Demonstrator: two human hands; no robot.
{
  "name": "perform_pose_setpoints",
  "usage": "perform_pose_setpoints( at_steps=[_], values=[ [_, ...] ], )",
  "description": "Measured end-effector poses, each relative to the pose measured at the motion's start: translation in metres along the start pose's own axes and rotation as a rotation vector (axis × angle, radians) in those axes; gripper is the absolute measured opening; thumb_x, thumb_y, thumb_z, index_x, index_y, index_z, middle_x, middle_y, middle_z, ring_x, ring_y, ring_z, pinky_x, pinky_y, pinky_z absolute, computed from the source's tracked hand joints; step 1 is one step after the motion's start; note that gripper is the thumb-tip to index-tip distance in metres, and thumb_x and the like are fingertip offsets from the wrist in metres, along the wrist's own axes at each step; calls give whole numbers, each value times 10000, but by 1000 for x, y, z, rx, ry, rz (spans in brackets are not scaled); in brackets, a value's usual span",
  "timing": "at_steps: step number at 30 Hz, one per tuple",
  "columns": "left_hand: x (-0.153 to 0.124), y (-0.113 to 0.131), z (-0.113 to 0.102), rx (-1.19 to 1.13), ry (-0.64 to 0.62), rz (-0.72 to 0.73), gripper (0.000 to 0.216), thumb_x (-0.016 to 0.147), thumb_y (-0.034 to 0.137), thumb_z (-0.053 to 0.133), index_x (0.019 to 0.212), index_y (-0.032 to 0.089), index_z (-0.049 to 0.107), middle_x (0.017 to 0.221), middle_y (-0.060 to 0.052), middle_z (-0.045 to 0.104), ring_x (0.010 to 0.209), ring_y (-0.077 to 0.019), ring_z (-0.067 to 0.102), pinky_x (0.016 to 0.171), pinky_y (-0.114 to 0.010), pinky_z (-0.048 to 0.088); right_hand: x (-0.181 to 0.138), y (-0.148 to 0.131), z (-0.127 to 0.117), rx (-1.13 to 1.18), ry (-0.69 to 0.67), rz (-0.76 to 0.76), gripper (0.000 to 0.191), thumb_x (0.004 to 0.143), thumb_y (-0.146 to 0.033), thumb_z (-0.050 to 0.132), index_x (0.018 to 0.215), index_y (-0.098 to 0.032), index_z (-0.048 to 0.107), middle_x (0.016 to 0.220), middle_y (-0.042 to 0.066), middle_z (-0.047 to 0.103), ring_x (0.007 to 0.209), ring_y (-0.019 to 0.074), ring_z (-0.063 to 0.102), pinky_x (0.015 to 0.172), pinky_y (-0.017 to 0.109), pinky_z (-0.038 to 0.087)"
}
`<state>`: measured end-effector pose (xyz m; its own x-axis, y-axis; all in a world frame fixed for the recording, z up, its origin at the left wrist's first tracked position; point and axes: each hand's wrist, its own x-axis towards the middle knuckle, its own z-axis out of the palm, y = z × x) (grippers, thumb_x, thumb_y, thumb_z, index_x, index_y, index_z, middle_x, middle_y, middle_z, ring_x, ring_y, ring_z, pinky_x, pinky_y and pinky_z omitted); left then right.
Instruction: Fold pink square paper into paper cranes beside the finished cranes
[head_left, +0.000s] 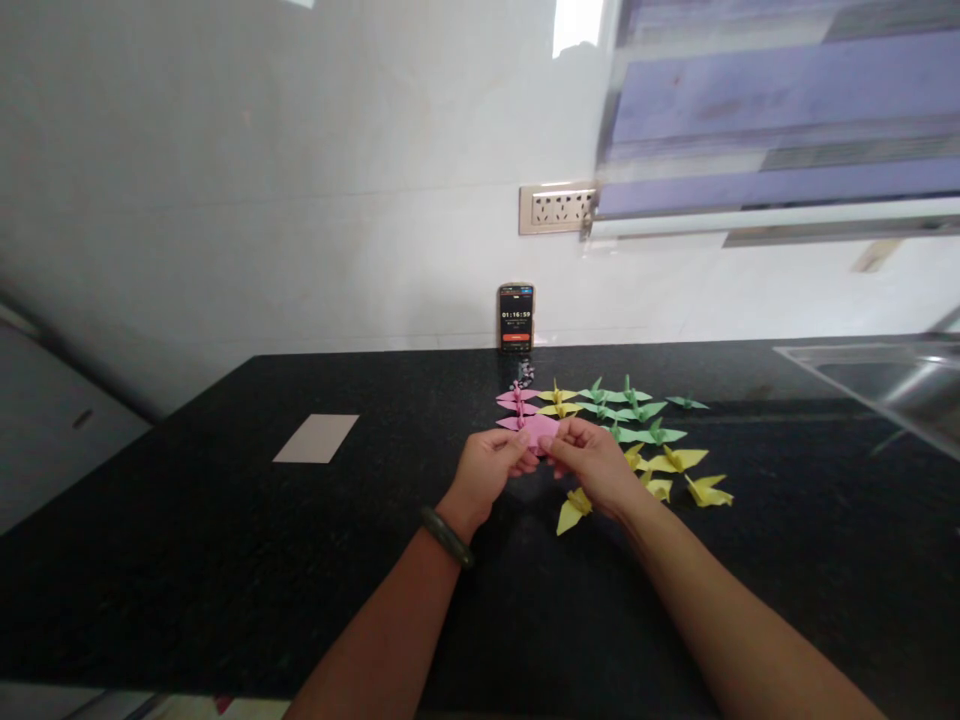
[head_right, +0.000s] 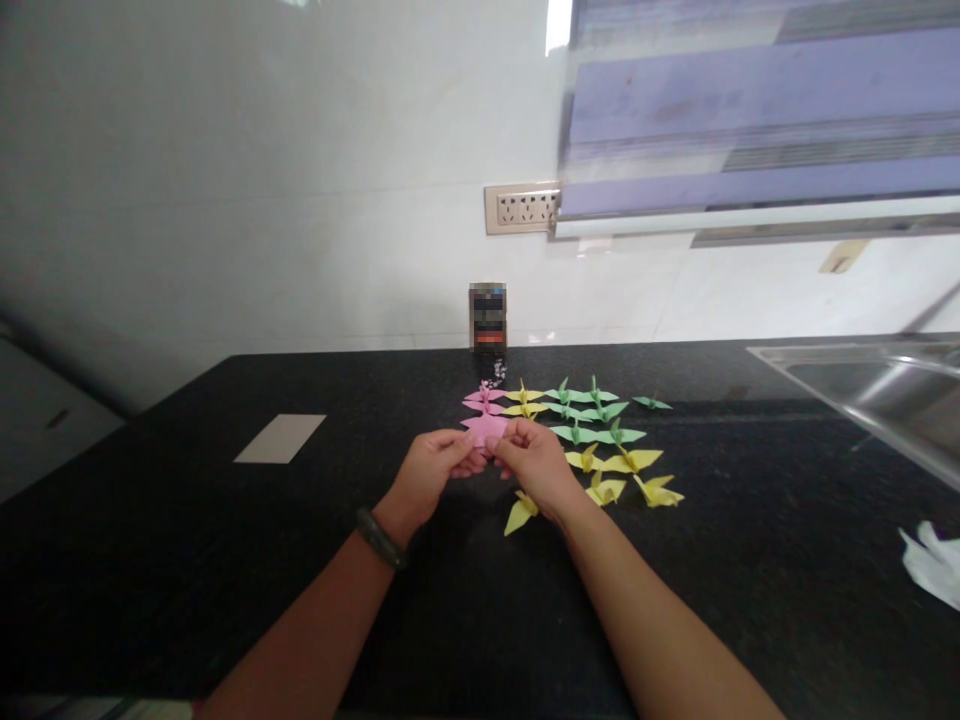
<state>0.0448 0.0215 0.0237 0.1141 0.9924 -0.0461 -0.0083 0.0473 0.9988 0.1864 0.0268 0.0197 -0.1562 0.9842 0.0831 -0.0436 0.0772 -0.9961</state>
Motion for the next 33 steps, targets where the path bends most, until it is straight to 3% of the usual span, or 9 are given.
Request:
perform_pose_setpoints(
  at_steps=[3, 6, 10, 17, 25, 33],
  values=[
    [-1, -1, 3, 5, -50, -53, 262, 647, 360, 648, 688, 101, 654, 623, -54, 645, 552, -103, 566, 536, -207, 421, 1, -3, -6, -83, 25, -29, 200, 685, -341, 591, 626, -170, 505, 527, -48, 479, 422, 70, 416, 421, 203, 339],
    [0, -3, 4, -112, 7, -37, 309, 575, 299, 714, 813, 113, 650, 692, -41, 660, 588, -104, 577, 568, -216, 439, 1, -4, -13, -254, -32, -56, 179, 705, -309, 562, 611, -169, 502, 509, -54, 440, 427, 71, 392, 420, 203, 312],
    [1, -5, 4, -177, 6, -61, 262, 566, 302, 716, 711, 105, 621, 623, -19, 633, 548, -92, 571, 564, -220, 456, 0, -2, -18, -368, -86, -124, 167, 722, -301, 550, 630, -165, 520, 524, -48, 438, 460, 72, 393, 432, 198, 312],
    [0, -5, 7, -262, 39, -66, 258, 562, 285, 711, 676, 121, 549, 568, 10, 604, 492, -82, 563, 535, -219, 468, -1, -4, -8, -134, -39, -57, 213, 697, -361, 586, 692, -153, 545, 554, -38, 499, 429, 61, 413, 409, 194, 350],
    [-1, -4, 7, -233, 10, -32, 272, 606, 310, 685, 751, 106, 579, 622, -15, 623, 530, -91, 575, 542, -223, 478, 0, 1, -8, -100, -51, -48, 188, 663, -322, 630, 695, -143, 580, 546, -35, 536, 423, 55, 431, 396, 181, 360],
    [-4, 1, 7, -240, -16, 13, 266, 585, 263, 683, 767, 142, 531, 506, 52, 545, 467, -73, 539, 507, -202, 467, 0, 2, -6, -34, -57, -48, 196, 649, -291, 638, 774, -141, 616, 556, -24, 570, 422, 59, 453, 398, 183, 380]
  ],
)
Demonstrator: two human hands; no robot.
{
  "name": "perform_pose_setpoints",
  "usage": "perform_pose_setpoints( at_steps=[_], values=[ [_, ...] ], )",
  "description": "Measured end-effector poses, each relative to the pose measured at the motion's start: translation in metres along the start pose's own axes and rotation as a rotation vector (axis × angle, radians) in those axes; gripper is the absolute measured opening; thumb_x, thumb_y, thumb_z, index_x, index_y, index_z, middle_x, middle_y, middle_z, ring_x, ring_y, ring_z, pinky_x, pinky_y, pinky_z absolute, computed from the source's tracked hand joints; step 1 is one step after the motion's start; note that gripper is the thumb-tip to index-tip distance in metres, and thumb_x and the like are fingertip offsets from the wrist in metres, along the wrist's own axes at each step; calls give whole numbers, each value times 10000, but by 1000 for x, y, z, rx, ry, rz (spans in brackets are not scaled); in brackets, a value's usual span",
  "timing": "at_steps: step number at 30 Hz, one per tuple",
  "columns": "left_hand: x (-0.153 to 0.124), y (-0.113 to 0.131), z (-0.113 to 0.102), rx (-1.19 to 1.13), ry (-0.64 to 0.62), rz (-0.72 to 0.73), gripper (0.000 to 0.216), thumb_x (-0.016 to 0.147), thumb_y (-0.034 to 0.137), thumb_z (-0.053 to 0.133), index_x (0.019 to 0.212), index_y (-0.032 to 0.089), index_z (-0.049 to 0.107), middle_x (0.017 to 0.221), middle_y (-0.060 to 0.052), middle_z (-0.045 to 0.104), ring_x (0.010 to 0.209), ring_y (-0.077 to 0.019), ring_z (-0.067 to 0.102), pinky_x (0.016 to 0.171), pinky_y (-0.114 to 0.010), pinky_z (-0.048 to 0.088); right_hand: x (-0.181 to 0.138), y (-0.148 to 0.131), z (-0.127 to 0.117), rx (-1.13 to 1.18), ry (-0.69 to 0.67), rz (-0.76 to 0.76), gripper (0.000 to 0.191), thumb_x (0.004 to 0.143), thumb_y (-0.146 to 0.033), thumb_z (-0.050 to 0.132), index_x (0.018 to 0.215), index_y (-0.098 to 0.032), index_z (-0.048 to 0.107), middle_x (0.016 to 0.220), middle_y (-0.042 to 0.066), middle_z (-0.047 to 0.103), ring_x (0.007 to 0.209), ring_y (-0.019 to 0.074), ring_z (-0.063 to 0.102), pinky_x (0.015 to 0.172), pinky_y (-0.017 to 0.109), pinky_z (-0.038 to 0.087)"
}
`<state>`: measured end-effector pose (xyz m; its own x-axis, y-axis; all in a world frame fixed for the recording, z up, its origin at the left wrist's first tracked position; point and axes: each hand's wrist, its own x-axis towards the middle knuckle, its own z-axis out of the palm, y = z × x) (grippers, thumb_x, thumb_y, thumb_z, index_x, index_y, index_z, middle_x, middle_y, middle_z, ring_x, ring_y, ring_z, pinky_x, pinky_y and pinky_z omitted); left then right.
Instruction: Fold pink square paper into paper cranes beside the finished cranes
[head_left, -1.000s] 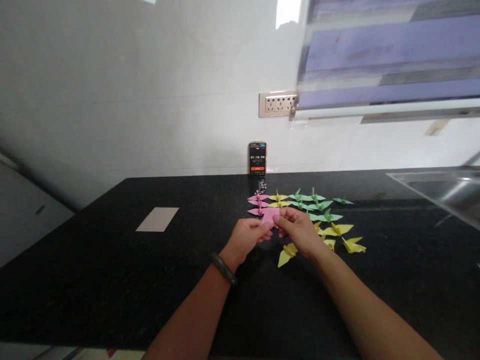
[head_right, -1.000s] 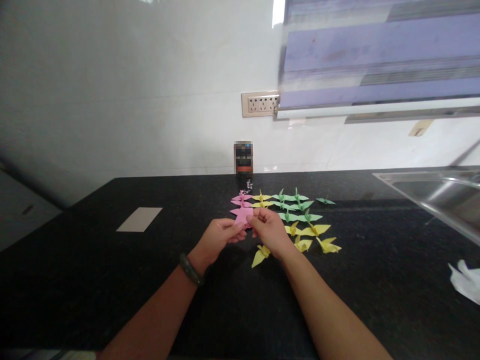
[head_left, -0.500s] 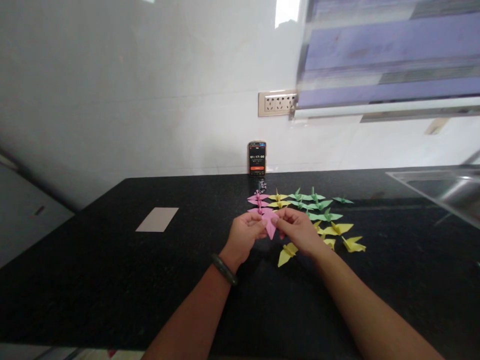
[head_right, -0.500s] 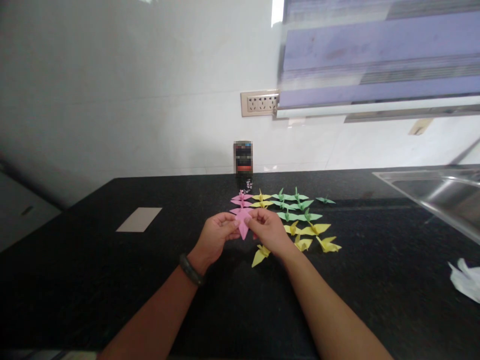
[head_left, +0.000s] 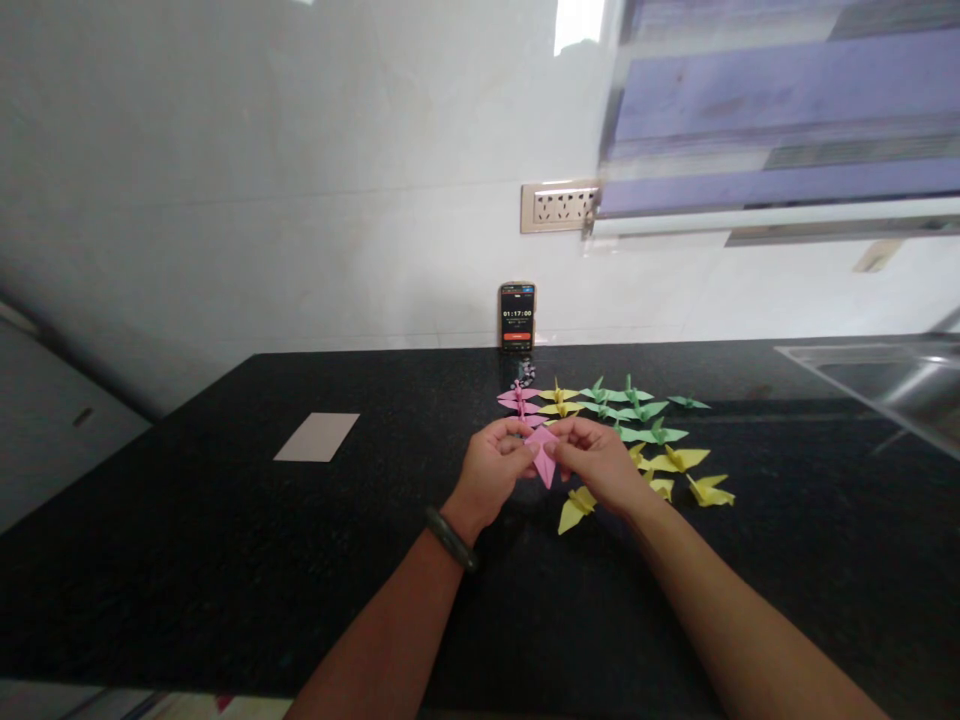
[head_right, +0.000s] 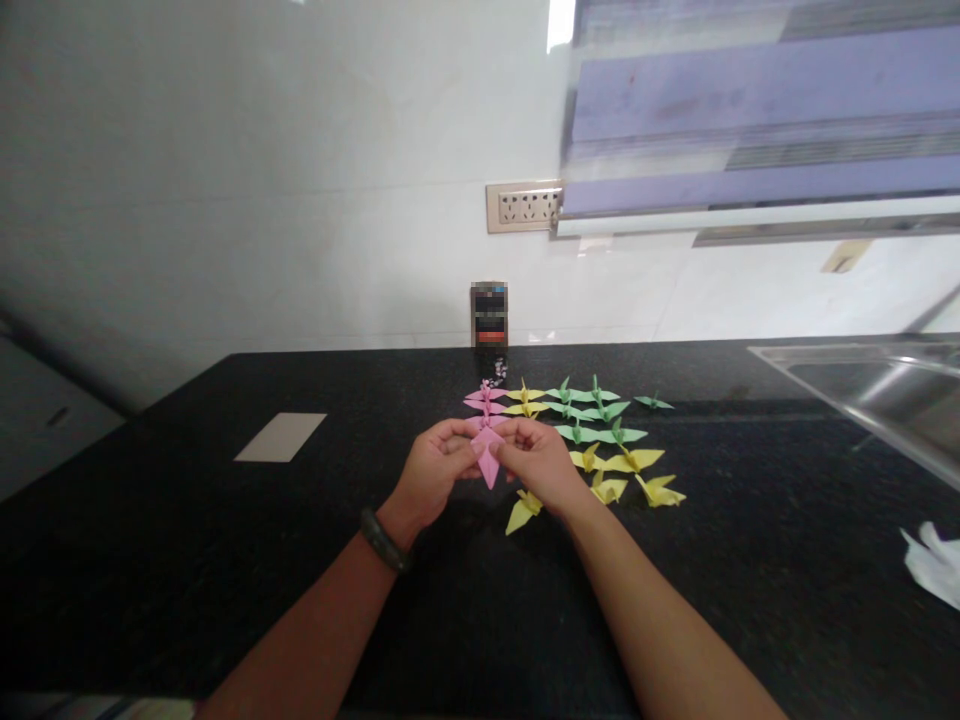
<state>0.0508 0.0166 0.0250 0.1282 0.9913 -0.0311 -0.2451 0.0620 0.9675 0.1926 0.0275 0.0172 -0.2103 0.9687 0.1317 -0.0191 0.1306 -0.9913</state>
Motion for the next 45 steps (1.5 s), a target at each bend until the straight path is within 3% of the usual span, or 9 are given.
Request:
perform_pose_setpoints(
  at_steps=[4, 10, 15, 20, 26, 30, 36, 41, 45],
  values=[
    [0, 1, 0, 1, 1, 43, 183, 588, 195, 657, 706, 144, 528, 457, 79, 493, 424, -47, 489, 487, -182, 452, 0, 2, 2, 52, 12, 9, 176, 634, -281, 651, 750, -150, 637, 526, -33, 560, 392, 57, 443, 389, 192, 378],
    [0, 1, -1, 48, 27, 63, 83, 572, 142, 630, 635, 125, 578, 537, 28, 578, 492, -67, 539, 511, -188, 453, 1, 8, 3, 148, 28, 3, 77, 630, -235, 640, 673, -171, 638, 573, -24, 591, 405, 65, 478, 405, 197, 378],
    [0, 0, -1, -12, -15, -71, 204, 650, 301, 633, 756, 129, 603, 617, -26, 643, 544, -114, 603, 553, -236, 477, 1, 5, -1, 53, 56, -32, 43, 632, -206, 590, 633, -176, 622, 537, -32, 555, 419, 73, 474, 431, 205, 390],
    [1, -3, -3, 63, 23, -109, 252, 620, 345, 680, 669, 110, 607, 584, -30, 630, 504, -97, 581, 505, -202, 458, 0, -1, -3, -118, -15, -157, 79, 667, -201, 563, 632, -180, 630, 636, -14, 554, 519, 86, 504, 512, 224, 424],
    [3, -3, -4, 137, 90, -34, 171, 638, 273, 657, 662, 109, 617, 567, -19, 620, 522, -105, 577, 543, -227, 472, 0, 2, 2, -28, -7, -47, 187, 720, -303, 567, 860, -181, 588, 651, -11, 579, 525, 99, 518, 495, 228, 429],
    [3, -5, -4, 230, 82, 48, 137, 660, 253, 619, 650, 117, 612, 559, -9, 608, 521, -104, 563, 540, -222, 455, 2, 6, 1, -172, -18, -45, 229, 716, -386, 592, 710, -159, 564, 595, -12, 546, 475, 88, 479, 466, 222, 389],
    [4, -11, -7, 406, 76, 233, 165, 698, 280, 573, 636, 130, 597, 551, 14, 563, 504, -92, 505, 500, -207, 402, 0, 6, 6, -239, 36, -98, 240, 739, -390, 560, 653, -167, 544, 493, -35, 488, 434, 92, 433, 447, 221, 338],
    [7, -12, -5, 249, 100, 121, 201, 698, 321, 574, 651, 126, 581, 552, 22, 544, 509, -87, 502, 518, -209, 416, 1, 8, 12, -158, 156, -39, 269, 697, -397, 596, 594, -153, 549, 441, -35, 473, 392, 79, 392, 405, 210, 296],
    [5, -10, 1, 154, 35, 7, 280, 658, 402, 620, 687, 126, 588, 578, 6, 572, 542, -104, 539, 540, -222, 428, 2, 10, 11, -124, 249, -38, 278, 678, -390, 617, 556, -148, 554, 416, -41, 458, 387, 72, 376, 396, 204, 285]
  ],
)
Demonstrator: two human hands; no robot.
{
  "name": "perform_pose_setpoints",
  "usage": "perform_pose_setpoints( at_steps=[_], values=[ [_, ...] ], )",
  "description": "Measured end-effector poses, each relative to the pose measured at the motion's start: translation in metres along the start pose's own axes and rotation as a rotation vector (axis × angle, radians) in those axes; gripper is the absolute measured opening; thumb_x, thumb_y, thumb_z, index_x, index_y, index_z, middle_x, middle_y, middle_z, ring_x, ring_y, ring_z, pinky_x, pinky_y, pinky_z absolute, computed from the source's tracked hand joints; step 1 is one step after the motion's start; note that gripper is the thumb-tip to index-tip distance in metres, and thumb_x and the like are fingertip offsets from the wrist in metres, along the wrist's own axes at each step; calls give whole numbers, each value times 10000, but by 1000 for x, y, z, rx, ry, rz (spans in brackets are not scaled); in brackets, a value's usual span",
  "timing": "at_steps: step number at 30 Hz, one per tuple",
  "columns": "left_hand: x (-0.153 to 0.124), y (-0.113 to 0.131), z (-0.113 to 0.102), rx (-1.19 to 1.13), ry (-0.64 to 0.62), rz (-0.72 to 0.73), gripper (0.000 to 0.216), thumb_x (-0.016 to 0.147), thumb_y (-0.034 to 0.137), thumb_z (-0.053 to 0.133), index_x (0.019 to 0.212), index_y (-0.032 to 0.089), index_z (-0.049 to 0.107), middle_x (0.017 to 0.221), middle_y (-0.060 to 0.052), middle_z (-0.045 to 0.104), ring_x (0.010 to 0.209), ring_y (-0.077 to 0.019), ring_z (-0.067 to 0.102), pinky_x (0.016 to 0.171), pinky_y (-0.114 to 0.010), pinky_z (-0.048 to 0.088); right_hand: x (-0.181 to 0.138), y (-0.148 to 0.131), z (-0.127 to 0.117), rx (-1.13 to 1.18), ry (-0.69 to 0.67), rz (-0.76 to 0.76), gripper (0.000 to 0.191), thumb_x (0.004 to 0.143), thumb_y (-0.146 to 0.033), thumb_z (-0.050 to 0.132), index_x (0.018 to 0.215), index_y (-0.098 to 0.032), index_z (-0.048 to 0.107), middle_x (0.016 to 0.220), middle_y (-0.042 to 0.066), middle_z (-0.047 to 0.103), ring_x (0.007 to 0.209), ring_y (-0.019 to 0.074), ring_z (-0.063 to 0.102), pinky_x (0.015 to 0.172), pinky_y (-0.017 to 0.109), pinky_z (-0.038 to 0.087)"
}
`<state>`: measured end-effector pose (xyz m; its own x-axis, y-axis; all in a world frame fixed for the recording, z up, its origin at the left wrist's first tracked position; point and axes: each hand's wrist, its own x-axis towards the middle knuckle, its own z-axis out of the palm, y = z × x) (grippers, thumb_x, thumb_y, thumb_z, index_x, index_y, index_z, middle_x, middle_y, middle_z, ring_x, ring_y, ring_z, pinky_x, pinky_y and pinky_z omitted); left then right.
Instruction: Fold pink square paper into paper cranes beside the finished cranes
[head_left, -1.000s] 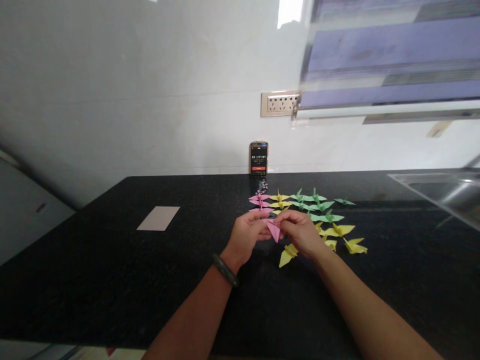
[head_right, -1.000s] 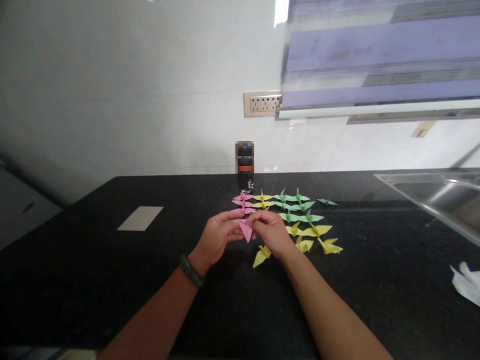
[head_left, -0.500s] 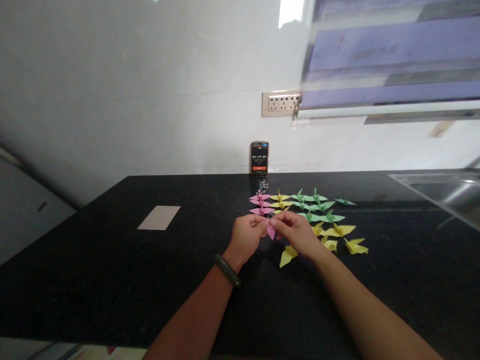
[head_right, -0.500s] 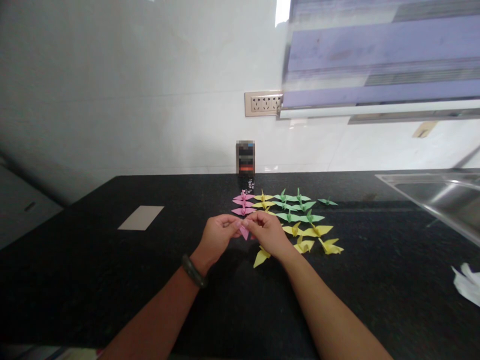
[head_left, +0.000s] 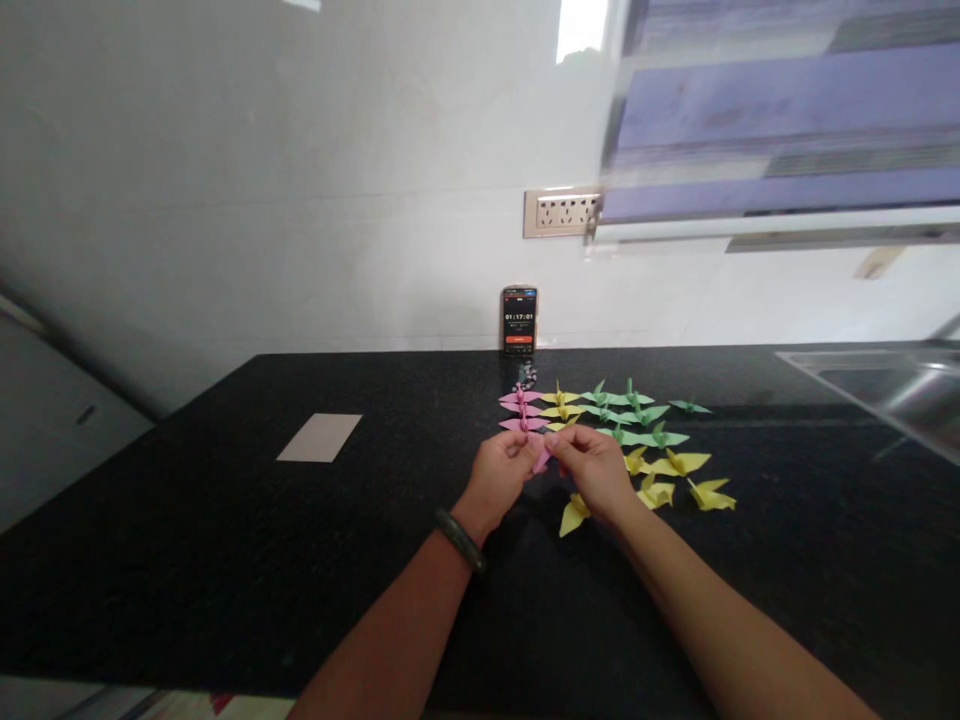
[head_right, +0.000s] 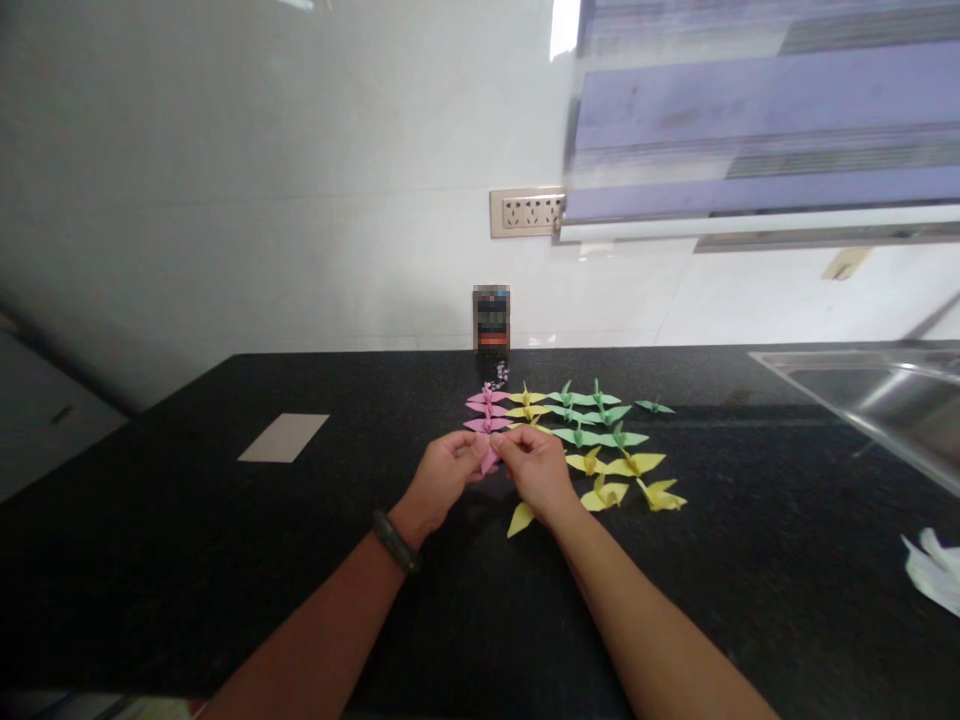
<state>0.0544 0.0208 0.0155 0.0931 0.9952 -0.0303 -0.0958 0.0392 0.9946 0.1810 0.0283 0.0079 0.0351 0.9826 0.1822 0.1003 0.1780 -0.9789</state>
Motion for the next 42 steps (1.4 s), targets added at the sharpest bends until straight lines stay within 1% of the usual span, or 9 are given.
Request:
perform_pose_setpoints(
  at_steps=[5, 12, 17, 21, 25, 27, 34, 39, 42],
  values=[
    [-2, 1, -1, 40, -73, 27, 246, 671, 374, 606, 654, 130, 584, 569, 1, 582, 550, -114, 552, 564, -231, 434, 0, -2, -1, 84, -98, 16, 277, 695, -402, 605, 582, -152, 561, 487, -19, 532, 409, 79, 429, 411, 209, 333],
    [1, -9, -10, 406, -178, 171, 210, 730, 314, 531, 634, 134, 580, 576, -14, 575, 544, -119, 532, 521, -225, 390, 0, -1, -3, 37, -181, -19, 220, 680, -344, 640, 606, -146, 578, 562, 5, 583, 504, 102, 503, 485, 222, 388],
    [0, -6, -3, 176, -76, 56, 173, 724, 310, 529, 695, 140, 538, 570, 10, 528, 514, -93, 498, 520, -217, 405, 2, -5, -6, 24, -66, 12, 256, 685, -360, 630, 564, -151, 544, 467, -36, 488, 419, 74, 412, 415, 205, 315],
    [1, 0, -5, -79, -10, -50, 183, 699, 291, 560, 820, 160, 523, 572, 50, 472, 458, -59, 426, 499, -212, 423, 3, -7, -10, 88, -131, 28, 226, 697, -367, 617, 651, -153, 562, 527, -42, 495, 421, 66, 429, 420, 200, 338],
    [0, 6, -13, -349, -169, -149, 270, 683, 236, 573, 930, 200, 469, 512, 95, 382, 394, -43, 350, 456, -203, 422, 2, -12, -12, 174, -231, -4, 267, 716, -356, 607, 913, -176, 595, 626, -38, 534, 461, 65, 461, 457, 201, 389],
    [-1, 8, -14, -425, -246, -185, 249, 686, 212, 570, 912, 197, 466, 501, 97, 367, 389, -39, 349, 460, -201, 426, 0, -14, -13, 164, -316, -20, 229, 717, -340, 613, 867, -168, 617, 715, -8, 573, 496, 63, 471, 471, 202, 399],
    [-4, 5, -4, -373, -218, -161, 190, 660, 215, 639, 803, 144, 536, 676, -5, 580, 607, -110, 570, 628, -264, 467, 0, -10, -10, 206, -271, -32, 204, 726, -340, 616, 660, -152, 576, 572, -28, 538, 472, 66, 464, 466, 196, 380],
    [-3, 5, -3, -381, -99, -111, 360, 715, 443, 575, 814, 100, 616, 745, -78, 643, 687, -155, 602, 689, -307, 465, 2, -6, -8, 172, -125, -1, 246, 726, -379, 609, 646, -157, 540, 462, -56, 489, 396, 60, 426, 420, 188, 343],
    [-3, 4, -6, -320, -78, -76, 324, 664, 396, 649, 775, 92, 641, 742, -73, 647, 674, -138, 596, 686, -286, 465, 2, -6, -7, 161, -115, -5, 243, 719, -379, 615, 654, -156, 543, 457, -52, 499, 398, 66, 440, 422, 192, 354]
  ],
)
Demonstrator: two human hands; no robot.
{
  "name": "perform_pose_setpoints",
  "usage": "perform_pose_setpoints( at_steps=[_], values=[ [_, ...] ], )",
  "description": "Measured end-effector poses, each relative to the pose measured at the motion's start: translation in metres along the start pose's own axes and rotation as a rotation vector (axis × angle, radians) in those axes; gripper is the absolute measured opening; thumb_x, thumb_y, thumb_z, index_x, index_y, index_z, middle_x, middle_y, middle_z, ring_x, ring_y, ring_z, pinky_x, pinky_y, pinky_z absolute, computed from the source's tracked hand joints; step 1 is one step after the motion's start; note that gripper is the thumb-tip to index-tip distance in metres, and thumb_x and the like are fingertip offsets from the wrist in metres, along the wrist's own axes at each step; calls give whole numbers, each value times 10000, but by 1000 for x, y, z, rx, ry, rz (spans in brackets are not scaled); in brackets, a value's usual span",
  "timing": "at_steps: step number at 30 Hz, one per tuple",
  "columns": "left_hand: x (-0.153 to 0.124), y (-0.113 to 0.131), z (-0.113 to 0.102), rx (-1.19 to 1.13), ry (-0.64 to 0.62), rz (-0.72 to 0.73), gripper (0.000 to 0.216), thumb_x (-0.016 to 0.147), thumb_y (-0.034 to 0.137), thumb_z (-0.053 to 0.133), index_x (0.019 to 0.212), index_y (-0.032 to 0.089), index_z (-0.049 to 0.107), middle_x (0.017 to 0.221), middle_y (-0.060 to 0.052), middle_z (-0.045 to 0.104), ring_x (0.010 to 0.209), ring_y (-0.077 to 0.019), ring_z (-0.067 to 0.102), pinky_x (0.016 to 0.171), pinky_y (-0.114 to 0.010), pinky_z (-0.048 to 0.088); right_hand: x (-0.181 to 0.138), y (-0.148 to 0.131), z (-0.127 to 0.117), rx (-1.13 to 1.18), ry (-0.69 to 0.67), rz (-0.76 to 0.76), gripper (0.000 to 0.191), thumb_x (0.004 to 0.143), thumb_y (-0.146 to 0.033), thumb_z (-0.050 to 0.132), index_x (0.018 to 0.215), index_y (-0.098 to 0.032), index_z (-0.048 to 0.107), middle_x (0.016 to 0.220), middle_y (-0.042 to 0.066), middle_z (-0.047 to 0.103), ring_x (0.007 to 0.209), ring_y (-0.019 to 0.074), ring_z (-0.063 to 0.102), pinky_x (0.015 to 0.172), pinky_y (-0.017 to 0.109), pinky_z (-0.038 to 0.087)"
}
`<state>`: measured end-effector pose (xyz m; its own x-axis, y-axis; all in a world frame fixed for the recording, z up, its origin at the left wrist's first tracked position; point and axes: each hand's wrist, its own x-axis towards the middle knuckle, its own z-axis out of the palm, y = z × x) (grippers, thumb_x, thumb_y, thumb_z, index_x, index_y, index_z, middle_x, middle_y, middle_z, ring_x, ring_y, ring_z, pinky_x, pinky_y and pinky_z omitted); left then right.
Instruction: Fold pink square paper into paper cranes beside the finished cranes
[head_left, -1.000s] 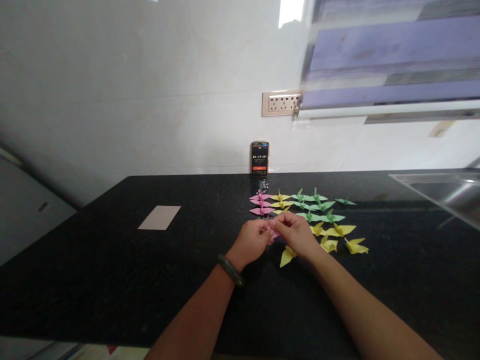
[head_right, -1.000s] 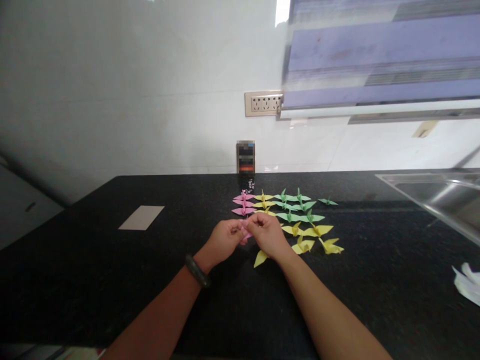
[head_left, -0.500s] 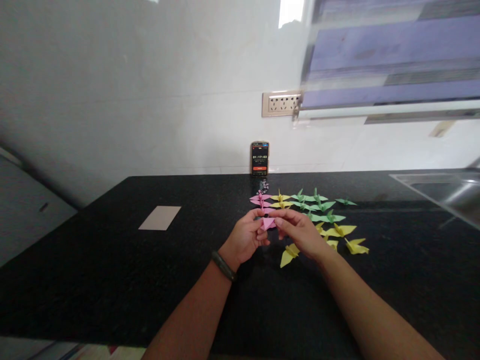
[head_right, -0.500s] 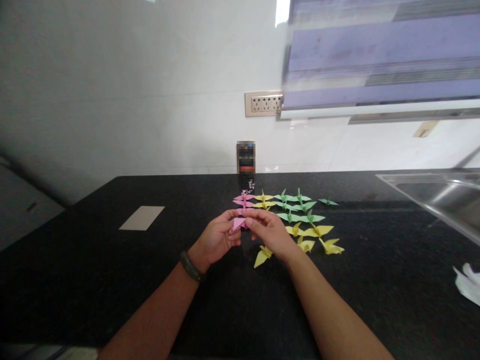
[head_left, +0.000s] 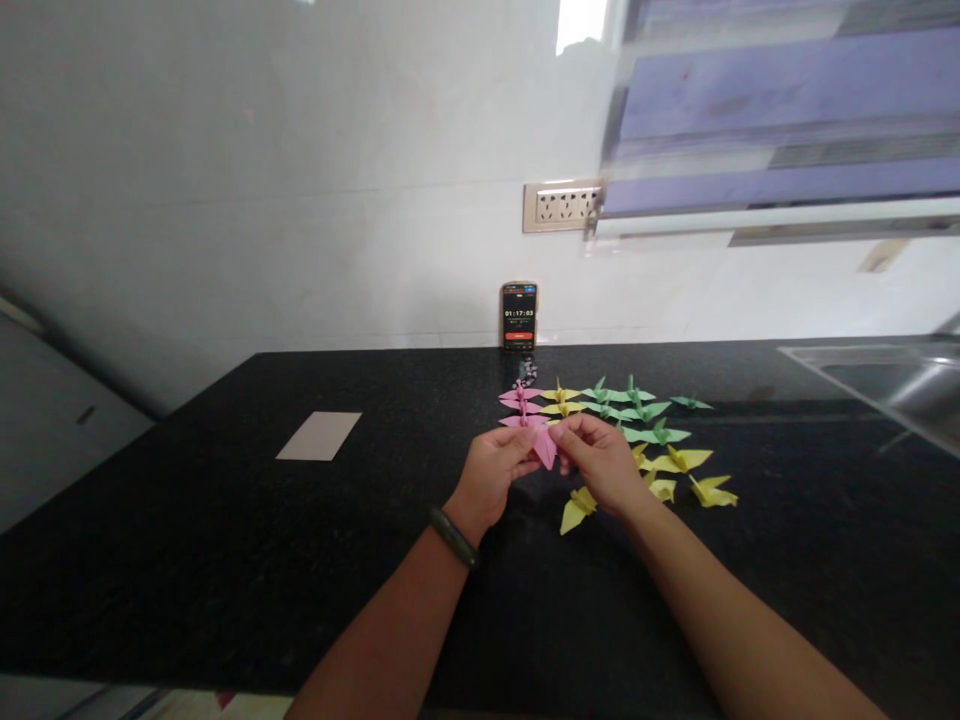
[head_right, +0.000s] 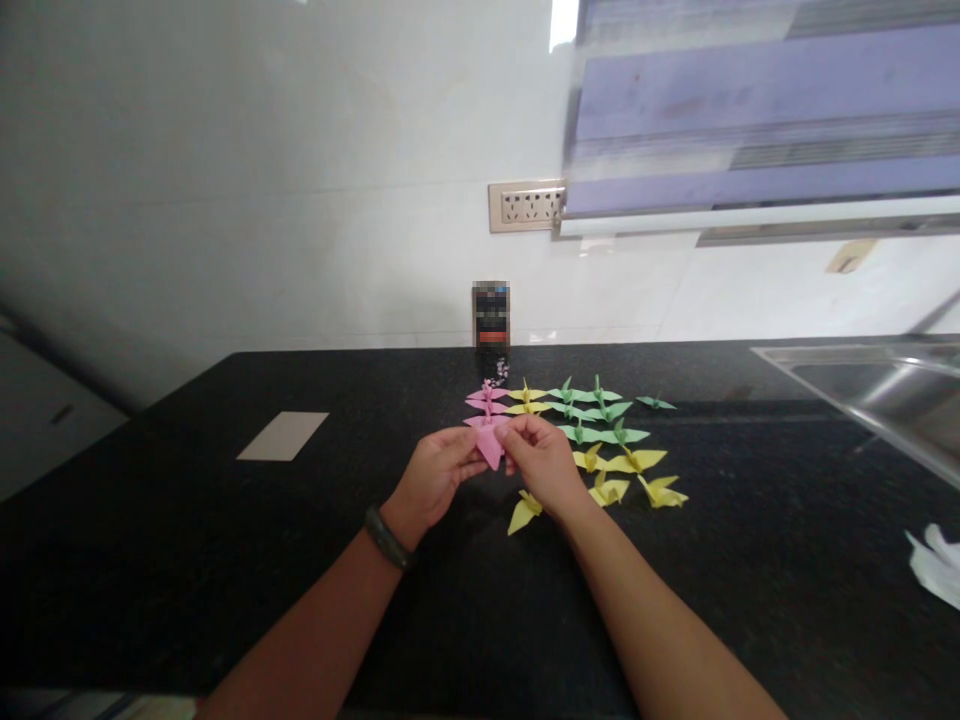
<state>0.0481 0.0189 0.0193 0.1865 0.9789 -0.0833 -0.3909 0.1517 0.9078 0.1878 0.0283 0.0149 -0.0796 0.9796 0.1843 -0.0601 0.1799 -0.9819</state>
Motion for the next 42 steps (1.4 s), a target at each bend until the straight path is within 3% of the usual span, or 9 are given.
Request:
perform_pose_setpoints(
  at_steps=[5, 14, 21, 29, 33, 36, 39, 42],
  values=[
    [1, 1, 0, 0, 98, 24, 246, 569, 279, 731, 706, 97, 641, 664, -35, 635, 593, -108, 585, 623, -256, 476, -2, -2, 2, 48, -23, 47, 221, 665, -357, 661, 680, -151, 583, 480, -39, 543, 400, 67, 459, 419, 195, 377],
    [2, -2, 3, 75, 78, 112, 317, 584, 248, 709, 847, 99, 614, 696, -49, 658, 581, -126, 595, 581, -267, 483, -1, 1, 3, 134, -41, 85, 209, 622, -304, 689, 739, -139, 637, 523, -14, 604, 394, 64, 492, 406, 187, 406],
    [1, -2, 3, 99, 108, 184, 168, 587, 174, 673, 707, 129, 565, 587, 21, 594, 496, -68, 524, 506, -195, 431, -2, 6, 2, 164, -48, 61, 193, 620, -277, 692, 760, -153, 643, 532, -22, 612, 385, 68, 505, 408, 192, 410],
    [-3, 5, 7, 13, 79, 112, 114, 545, 132, 664, 601, 127, 564, 551, 11, 591, 498, -102, 550, 520, -242, 460, -2, 4, 2, 150, -58, 16, 58, 644, -230, 648, 659, -174, 655, 485, -30, 579, 394, 78, 497, 428, 207, 403],
    [-4, 9, 6, -22, 49, 1, 168, 588, 219, 670, 703, 120, 597, 614, -26, 633, 549, -137, 599, 579, -287, 485, -2, 1, -1, 69, -47, -11, 66, 666, -234, 619, 674, -177, 652, 509, -27, 571, 431, 85, 505, 454, 217, 417],
    [-4, 9, 5, 64, 49, -64, 278, 647, 364, 642, 711, 95, 621, 624, -63, 644, 560, -139, 606, 578, -268, 477, -1, 0, -6, -66, -63, -131, 79, 695, -225, 590, 689, -186, 658, 596, -14, 578, 503, 93, 520, 507, 233, 432],
    [-4, 8, 3, 156, 87, -21, 273, 595, 341, 701, 688, 93, 634, 640, -52, 646, 581, -119, 598, 588, -241, 474, -1, -1, -7, -160, -89, -225, 94, 707, -214, 571, 701, -191, 662, 704, 12, 597, 606, 113, 549, 564, 246, 449],
    [-3, 7, 2, 179, 103, 21, 252, 587, 316, 712, 705, 104, 644, 651, -40, 648, 594, -113, 592, 596, -237, 475, -1, -3, -4, -80, -69, -125, 136, 723, -248, 562, 818, -192, 642, 667, -2, 593, 557, 105, 546, 550, 252, 465]
  ],
)
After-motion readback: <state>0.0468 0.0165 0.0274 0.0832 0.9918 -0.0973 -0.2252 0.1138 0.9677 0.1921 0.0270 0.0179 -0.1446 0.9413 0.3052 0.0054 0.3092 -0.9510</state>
